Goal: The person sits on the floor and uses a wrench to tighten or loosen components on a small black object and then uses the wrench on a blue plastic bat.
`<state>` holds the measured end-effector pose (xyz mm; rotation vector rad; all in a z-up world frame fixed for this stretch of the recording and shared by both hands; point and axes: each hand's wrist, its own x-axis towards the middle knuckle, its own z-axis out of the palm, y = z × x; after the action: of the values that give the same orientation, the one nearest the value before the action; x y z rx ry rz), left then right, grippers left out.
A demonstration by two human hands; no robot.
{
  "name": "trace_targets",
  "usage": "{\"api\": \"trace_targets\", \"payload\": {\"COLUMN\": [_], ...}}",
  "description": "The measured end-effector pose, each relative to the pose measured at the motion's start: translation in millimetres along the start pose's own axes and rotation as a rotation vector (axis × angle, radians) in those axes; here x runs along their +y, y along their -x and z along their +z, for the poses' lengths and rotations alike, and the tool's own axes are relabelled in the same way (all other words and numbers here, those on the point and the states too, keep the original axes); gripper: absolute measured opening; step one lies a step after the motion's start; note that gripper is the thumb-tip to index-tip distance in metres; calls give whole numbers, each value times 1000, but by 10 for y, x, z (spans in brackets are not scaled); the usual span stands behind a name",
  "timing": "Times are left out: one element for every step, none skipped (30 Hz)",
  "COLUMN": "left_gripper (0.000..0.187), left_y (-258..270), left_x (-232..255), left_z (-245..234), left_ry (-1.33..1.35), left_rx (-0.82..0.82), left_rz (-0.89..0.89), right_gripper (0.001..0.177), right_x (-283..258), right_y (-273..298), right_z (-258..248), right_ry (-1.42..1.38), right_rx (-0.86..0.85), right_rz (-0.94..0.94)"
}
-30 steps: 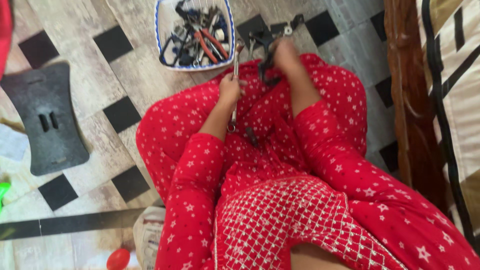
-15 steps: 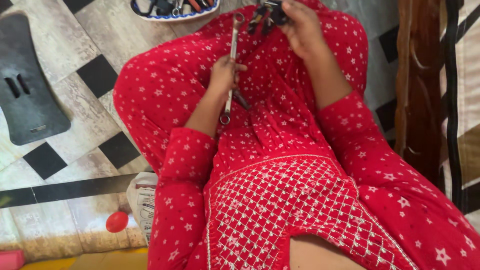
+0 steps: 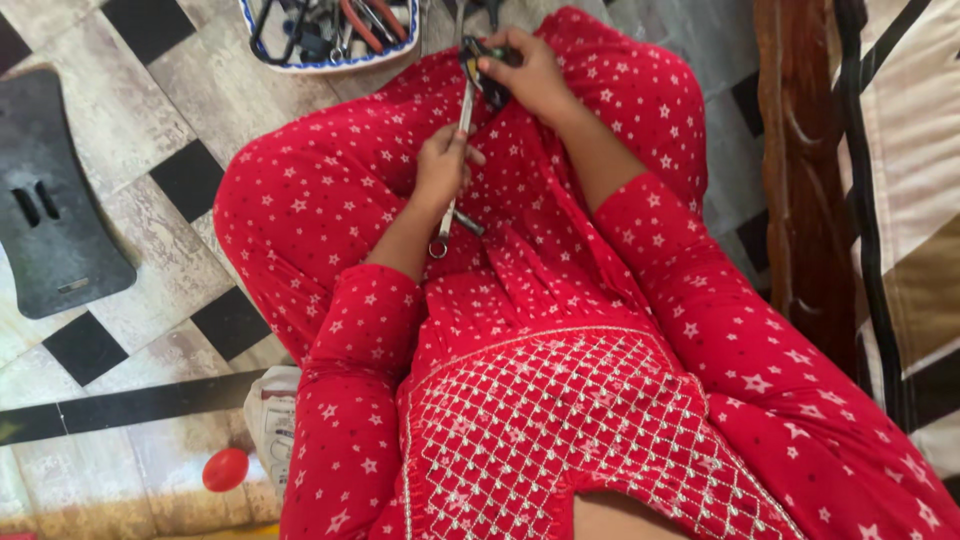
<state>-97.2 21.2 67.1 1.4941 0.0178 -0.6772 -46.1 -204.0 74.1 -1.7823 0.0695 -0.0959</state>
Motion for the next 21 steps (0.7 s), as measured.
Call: {"api": "trace_targets", "payload": {"left_gripper": [37, 37, 37, 36, 36, 36, 35, 35, 35, 35, 35, 35, 35, 35, 35, 35, 35, 36, 36, 36, 36], "left_y": [-53, -96, -135, -182, -207, -248, -247, -241, -247, -241, -241, -183, -141, -133, -141, -121, -108, -98, -86, -69, -59], "left_x": [-34, -93, -162, -226, -295, -331, -366, -375, -346, -305, -249, -233, -215, -173, -126, -109, -91, -62, -38, -18, 6], "left_z": [-7, -2, 4, 8, 30, 41, 60, 80, 80, 68, 45, 38, 49, 63, 59, 60, 55, 40, 49, 69, 77], "left_ry": [22, 44, 66, 80, 95, 106, 101, 94, 87, 23, -42, -106, -86, -67, -47, -75, -103, -132, -143, -156, -169], "left_rx": [-18, -36, -53, -37, -21, -5, 2, 8, 14, 31, 50, 68, 82, 96, 110, 121, 132, 146, 152, 156, 160], "left_rz": [-5, -14, -23, -20, -17, -7, -7, -2, 3, 27, 51, 61, 48, 39, 30, 29, 28, 29, 32, 36, 39], "right_gripper": [28, 29, 32, 34, 36, 41, 45, 50, 47, 45, 42, 39, 35, 32, 33, 35, 38, 34, 32, 32, 31], "right_x": [-3, 2, 2, -14, -40, -76, -106, -136, -151, -140, -129, -109, -105, -133, -179, -218, -254, -282, -294, -289, -266], "right_y": [-9, 1, 16, 10, 13, 16, 63, 70, 75, 121, 95, 86, 60, 6, -32, -5, 11, 15, 26, 19, -26], "right_z": [-2, 2, 9, 27, 48, 71, 98, 112, 139, 177, 193, 191, 177, 167, 148, 99, 71, 65, 40, 31, 19], "right_ry": [21, 41, 134, 228, 322, 374, 426, 479, 504, 528, 553, 527, 500, 473, 428, 386, 343, 409, 474, 538, 592], "right_rx": [11, 21, 25, 30, 36, 36, 38, 44, 64, 81, 99, 155, 211, 267, 304, 336, 368, 350, 330, 309, 304], "right_rz": [-6, -9, -7, -11, -16, -93, -171, -253, -298, -336, -375, -309, -243, -181, -130, -70, -10, -135, -260, -384, -376]}}
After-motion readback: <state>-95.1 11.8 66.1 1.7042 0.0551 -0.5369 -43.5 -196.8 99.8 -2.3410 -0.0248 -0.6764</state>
